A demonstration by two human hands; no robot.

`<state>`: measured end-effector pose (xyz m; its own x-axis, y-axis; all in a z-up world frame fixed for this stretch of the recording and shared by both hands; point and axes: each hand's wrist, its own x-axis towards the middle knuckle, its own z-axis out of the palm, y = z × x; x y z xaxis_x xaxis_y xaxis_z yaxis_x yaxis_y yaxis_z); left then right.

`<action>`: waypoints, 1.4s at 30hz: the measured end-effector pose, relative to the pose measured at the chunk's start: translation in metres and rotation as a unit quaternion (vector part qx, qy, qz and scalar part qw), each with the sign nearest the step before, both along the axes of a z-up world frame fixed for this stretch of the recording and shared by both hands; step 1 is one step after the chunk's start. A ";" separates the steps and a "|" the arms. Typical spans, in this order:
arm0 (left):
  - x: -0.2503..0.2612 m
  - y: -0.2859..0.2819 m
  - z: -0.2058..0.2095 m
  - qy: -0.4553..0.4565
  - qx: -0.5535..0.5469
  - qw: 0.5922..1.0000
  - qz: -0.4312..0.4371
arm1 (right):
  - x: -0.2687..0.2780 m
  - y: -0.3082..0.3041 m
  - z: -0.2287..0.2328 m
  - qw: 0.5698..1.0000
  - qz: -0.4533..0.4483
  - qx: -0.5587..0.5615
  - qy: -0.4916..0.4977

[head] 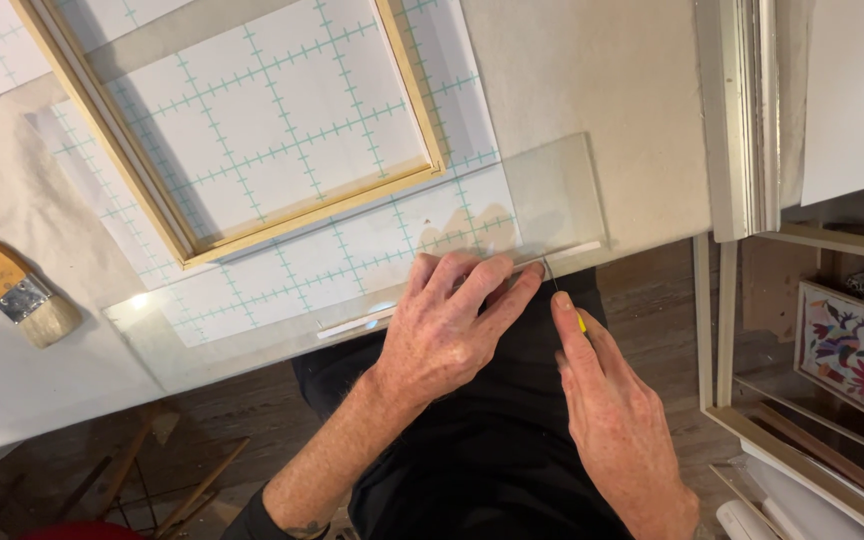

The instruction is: Cutting and fitting a spacer strip into a wooden picture frame on a glass surface.

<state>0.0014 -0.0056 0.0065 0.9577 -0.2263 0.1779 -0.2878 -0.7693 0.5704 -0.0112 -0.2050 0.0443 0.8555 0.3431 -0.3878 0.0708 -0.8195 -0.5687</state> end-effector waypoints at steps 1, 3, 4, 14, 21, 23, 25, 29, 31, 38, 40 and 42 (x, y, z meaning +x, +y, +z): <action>0.000 0.000 -0.001 -0.001 0.004 1.000 -0.001 | 0.000 0.000 -0.001 1.000 -0.001 -0.001 0.001; -0.001 0.000 -0.001 0.000 0.009 1.000 0.000 | 0.000 0.000 -0.002 1.000 -0.002 -0.002 0.003; -0.001 0.000 -0.001 0.003 0.003 1.000 -0.001 | 0.000 -0.001 -0.001 1.000 -0.008 -0.005 0.013; 0.005 0.002 0.002 -0.009 -0.014 1.000 0.007 | 0.007 0.003 0.010 0.999 -0.010 0.047 0.002; -0.004 -0.002 0.007 -0.042 -0.011 0.999 0.014 | -0.005 0.005 0.017 0.996 -0.037 0.078 0.017; 0.002 -0.001 0.002 -0.088 -0.015 0.996 0.029 | -0.003 0.004 0.005 0.993 -0.037 0.107 -0.026; 0.004 0.005 0.007 -0.079 -0.021 0.997 0.016 | -0.002 0.000 0.007 0.992 -0.062 0.112 -0.023; -0.011 0.011 0.031 -0.069 0.002 0.998 0.002 | 0.010 -0.006 0.010 0.980 -0.145 0.133 -0.039; -0.017 0.013 0.050 -0.080 -0.003 0.997 0.005 | 0.037 -0.007 0.007 0.980 -0.118 0.128 -0.092; -0.095 0.030 0.083 -0.036 -0.080 0.993 0.081 | 0.083 0.000 0.008 0.976 0.091 0.095 -0.175; -0.129 0.035 0.077 -0.011 -0.078 0.988 0.130 | 0.083 0.003 0.014 0.975 0.117 0.086 -0.170; -0.161 0.042 0.072 0.010 -0.077 0.981 0.178 | 0.075 0.011 0.024 0.972 0.143 0.077 -0.168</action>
